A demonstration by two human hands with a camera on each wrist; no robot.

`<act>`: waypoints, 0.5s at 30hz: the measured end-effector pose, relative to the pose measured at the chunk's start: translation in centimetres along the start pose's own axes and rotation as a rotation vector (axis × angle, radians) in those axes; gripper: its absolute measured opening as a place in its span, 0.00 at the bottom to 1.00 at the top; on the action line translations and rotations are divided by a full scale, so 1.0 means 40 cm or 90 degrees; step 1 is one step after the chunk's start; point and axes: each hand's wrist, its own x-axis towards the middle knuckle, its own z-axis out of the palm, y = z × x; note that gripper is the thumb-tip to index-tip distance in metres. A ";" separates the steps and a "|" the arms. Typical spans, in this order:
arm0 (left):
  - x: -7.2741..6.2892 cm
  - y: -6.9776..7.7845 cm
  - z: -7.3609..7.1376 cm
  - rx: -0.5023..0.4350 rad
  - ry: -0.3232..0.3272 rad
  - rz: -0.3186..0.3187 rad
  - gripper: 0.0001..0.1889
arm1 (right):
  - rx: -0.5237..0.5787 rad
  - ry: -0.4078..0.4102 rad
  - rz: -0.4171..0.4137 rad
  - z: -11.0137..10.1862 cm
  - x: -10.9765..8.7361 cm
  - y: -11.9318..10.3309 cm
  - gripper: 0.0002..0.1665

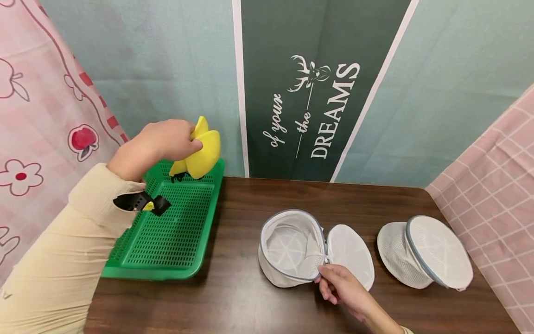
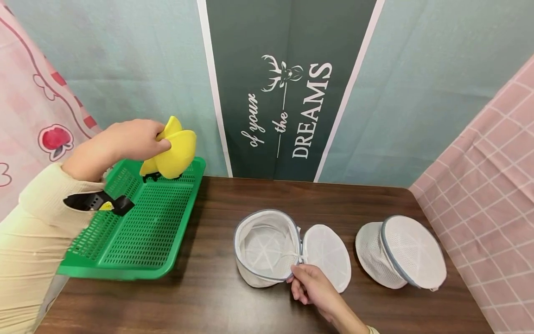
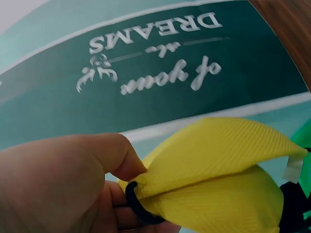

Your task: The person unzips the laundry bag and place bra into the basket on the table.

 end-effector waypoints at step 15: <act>0.045 -0.088 0.121 -0.019 0.023 -0.019 0.16 | -0.004 -0.001 -0.006 0.006 0.003 0.004 0.17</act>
